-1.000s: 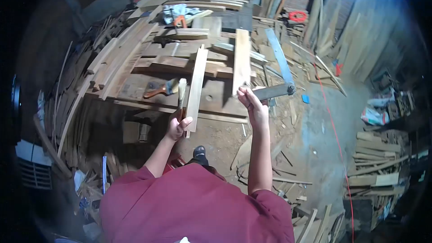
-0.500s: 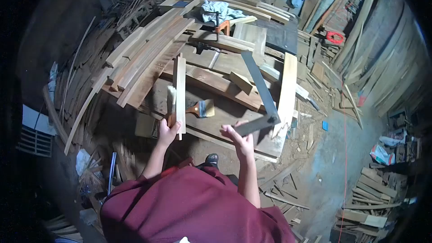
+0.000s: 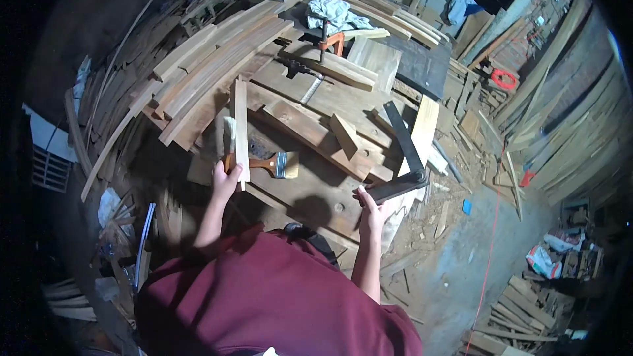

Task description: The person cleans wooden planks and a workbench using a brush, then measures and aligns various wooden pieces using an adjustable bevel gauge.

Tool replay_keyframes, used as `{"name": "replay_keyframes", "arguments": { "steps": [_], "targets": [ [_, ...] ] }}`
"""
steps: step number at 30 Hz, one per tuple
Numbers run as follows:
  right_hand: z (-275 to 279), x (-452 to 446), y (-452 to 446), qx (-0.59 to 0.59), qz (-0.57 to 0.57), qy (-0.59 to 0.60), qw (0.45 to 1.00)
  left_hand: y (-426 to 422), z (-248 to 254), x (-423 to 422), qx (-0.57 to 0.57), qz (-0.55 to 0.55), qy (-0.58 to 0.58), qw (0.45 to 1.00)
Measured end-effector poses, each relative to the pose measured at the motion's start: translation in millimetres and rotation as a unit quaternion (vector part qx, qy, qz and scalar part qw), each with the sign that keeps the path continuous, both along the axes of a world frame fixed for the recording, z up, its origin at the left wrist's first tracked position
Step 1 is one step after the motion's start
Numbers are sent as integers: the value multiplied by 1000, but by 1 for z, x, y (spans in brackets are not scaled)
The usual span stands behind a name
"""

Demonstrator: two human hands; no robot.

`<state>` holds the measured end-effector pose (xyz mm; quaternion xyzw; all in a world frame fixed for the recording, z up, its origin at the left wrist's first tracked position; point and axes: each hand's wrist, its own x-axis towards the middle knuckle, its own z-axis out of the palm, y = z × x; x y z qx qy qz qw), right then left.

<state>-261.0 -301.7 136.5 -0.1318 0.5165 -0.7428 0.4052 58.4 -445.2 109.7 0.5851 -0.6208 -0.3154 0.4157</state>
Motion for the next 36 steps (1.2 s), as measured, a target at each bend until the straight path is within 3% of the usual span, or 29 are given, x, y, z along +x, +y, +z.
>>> {"name": "replay_keyframes", "arguments": {
  "steps": [5,6,8,9,12,13,16,18,22,26,29,30,34,36],
  "targets": [
    [-21,-20,-16,38,-14,32,999,-42,-3,6,-62,-62,-54,995],
    [-20,-22,-16,32,-7,41,999,-55,-4,11,-113,-67,-145,981],
    [-29,-28,-16,48,-15,68,996,-77,15,10,-136,-123,-119,976],
    [-24,-27,-18,49,-17,68,996,-90,18,13,-171,-133,-196,956],
    [-14,-26,-23,178,-8,209,962,-135,17,20,-197,-180,-246,932],
    [-14,-24,-24,182,-14,207,961,-149,22,18,-213,-191,-275,918],
    [0,-16,-32,197,4,245,949,-179,43,11,-87,-210,-311,923],
    [-8,-13,-36,158,-7,206,966,-193,48,8,-84,-215,-365,902],
    [-15,-8,-33,101,-28,163,981,-201,52,6,-42,-195,-360,911],
    [8,1,-31,23,-79,158,984,-181,46,-24,-180,-77,-310,930],
    [25,6,-29,-37,-109,75,990,-167,59,-70,-212,-145,-229,939],
    [33,9,-29,-28,-115,99,988,-169,57,-86,-225,-174,-195,938],
    [32,6,-24,-47,-102,107,988,-194,44,-146,-71,-304,-222,924],
    [34,10,-23,-55,-102,99,988,-218,17,-177,-4,-341,-303,890]
  ]
}}
